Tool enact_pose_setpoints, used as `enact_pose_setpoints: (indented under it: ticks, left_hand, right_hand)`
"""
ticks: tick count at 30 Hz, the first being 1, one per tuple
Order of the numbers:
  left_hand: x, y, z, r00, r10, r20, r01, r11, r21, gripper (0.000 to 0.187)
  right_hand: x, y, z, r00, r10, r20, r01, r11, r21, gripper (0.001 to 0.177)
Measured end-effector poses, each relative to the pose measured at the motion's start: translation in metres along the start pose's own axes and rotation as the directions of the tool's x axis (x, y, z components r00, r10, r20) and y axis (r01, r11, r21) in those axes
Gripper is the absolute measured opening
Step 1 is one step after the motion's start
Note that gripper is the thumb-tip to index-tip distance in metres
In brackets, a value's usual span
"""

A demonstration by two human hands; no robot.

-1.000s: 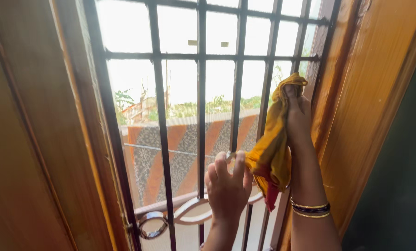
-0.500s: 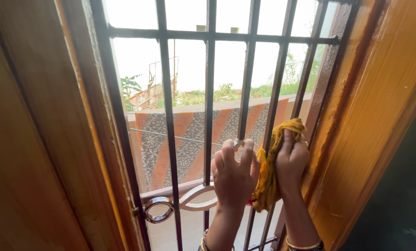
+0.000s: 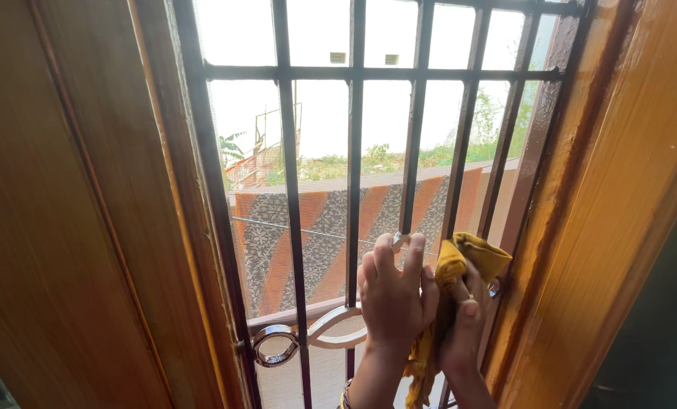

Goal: The person wipes the metal bars of a window grill using a yellow cloth, moving the cloth up and down the vertical and decorative elements of the frame.

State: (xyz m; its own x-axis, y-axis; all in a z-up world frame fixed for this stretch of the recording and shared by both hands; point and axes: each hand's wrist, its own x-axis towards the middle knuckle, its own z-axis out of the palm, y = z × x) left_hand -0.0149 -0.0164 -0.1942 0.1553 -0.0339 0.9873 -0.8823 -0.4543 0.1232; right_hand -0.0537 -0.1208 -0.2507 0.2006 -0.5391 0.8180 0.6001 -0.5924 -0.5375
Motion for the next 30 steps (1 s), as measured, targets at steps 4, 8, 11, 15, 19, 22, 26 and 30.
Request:
enact_pose_setpoints:
  ticks: [4,8,11,15,19,22,26,30]
  left_hand:
    - [-0.002,-0.001,-0.004,1.0,-0.001,0.022,0.002,0.999,-0.04,0.05]
    - [-0.002,-0.004,-0.003,0.999,-0.022,0.028,0.025,0.996,-0.084,0.056]
    - [-0.006,-0.008,-0.007,0.999,-0.029,0.015,0.031,0.992,-0.126,0.061]
    - [-0.013,-0.013,-0.008,1.0,-0.018,0.023,0.022,0.985,-0.173,0.063]
    - [-0.011,-0.015,-0.01,1.0,0.023,-0.017,-0.026,0.983,-0.184,0.067]
    - [-0.011,-0.015,-0.006,1.0,0.004,-0.017,-0.008,0.977,-0.214,0.067]
    - [-0.011,-0.016,0.0,1.0,0.016,-0.018,-0.019,0.983,-0.185,0.067]
    - [-0.009,-0.016,0.002,0.999,0.032,-0.03,-0.036,0.985,-0.171,0.068]
  right_hand:
    - [-0.008,0.001,-0.004,0.973,0.224,0.054,-0.223,0.975,-0.012,0.049]
    - [-0.004,0.001,0.013,0.946,-0.321,0.057,0.278,0.703,-0.654,0.045]
    - [0.002,0.003,0.023,0.947,-0.309,0.09,0.255,0.551,-0.795,0.041]
    - [0.03,0.006,0.036,0.979,-0.194,0.065,0.175,0.627,-0.759,0.038]
    - [0.089,-0.016,0.048,0.972,-0.228,0.066,0.218,0.747,-0.628,0.042]
    - [0.145,-0.038,0.065,0.942,-0.334,0.023,0.261,0.689,-0.676,0.031]
    - [0.201,-0.058,0.08,0.816,-0.577,0.046,0.415,0.528,-0.741,0.025]
    - [0.211,-0.056,0.077,0.895,-0.442,0.05,0.41,0.775,-0.481,0.023]
